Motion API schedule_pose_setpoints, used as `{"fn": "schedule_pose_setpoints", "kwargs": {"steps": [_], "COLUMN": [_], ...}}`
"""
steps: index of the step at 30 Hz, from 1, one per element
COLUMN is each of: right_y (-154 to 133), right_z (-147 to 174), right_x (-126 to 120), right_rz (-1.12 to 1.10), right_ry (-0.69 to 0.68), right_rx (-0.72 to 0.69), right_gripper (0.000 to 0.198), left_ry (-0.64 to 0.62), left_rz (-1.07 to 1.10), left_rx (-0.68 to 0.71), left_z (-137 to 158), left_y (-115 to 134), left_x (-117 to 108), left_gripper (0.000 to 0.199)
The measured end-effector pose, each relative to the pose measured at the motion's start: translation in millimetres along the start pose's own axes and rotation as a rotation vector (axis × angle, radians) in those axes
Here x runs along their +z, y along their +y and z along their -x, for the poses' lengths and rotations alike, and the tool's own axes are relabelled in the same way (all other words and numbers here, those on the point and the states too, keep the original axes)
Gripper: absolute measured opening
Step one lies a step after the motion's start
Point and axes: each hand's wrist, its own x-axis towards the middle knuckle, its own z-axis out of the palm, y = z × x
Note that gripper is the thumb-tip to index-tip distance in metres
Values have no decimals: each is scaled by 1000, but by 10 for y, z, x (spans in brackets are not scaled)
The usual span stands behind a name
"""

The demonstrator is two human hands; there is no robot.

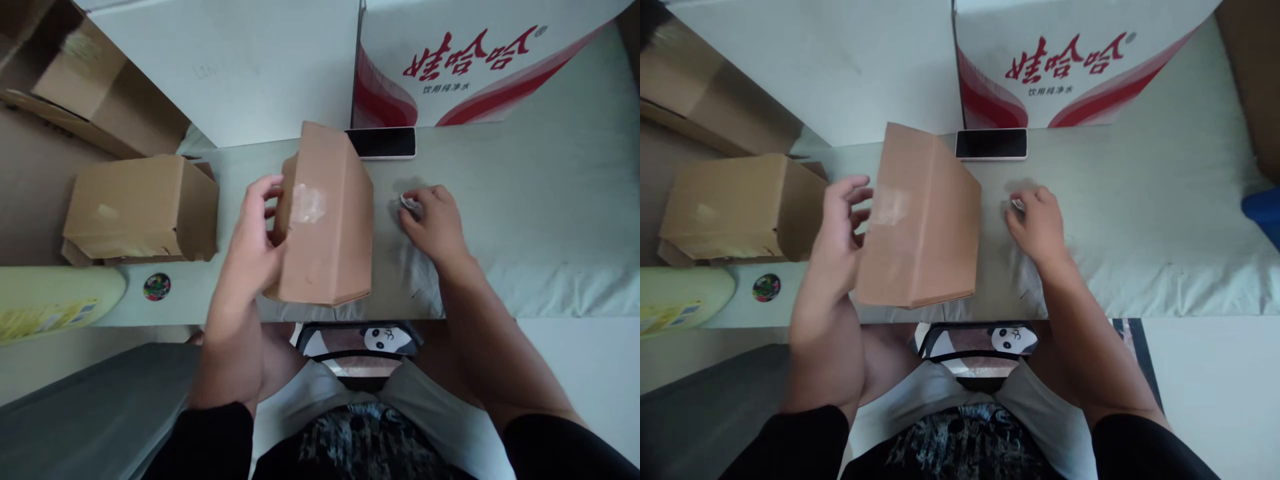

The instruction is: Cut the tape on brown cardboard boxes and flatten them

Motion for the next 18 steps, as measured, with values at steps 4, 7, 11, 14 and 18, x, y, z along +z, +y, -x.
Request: {"fn": "schedule_pose_setpoints", "kwargs": {"steps": [4, 7, 11, 14, 18], "right_y": [-58, -69, -81, -135, -213], "right_z": [5, -18, 3, 70, 86], "right_x": [20, 13, -30, -106, -159], "right_rz": [-163, -337, -754, -1074, -1116], "right_ry": [-16, -128, -293, -290, -242], "right_rx": [-57, -72, -19, 87, 118], "right_gripper": [27, 22, 27, 46, 75], "left_ry": [19, 28, 83, 135, 118], "left_rz": [71, 286, 551, 745, 838], "left_rx": [-129, -236, -312, -286, -334], "left_z": [-105, -152, -176, -202, -242], "left_y": [-147, -220, -177, -99, -112], "left_x": [-146, -96, 17, 36, 73], "left_gripper": [41, 27, 32, 29, 19]}}
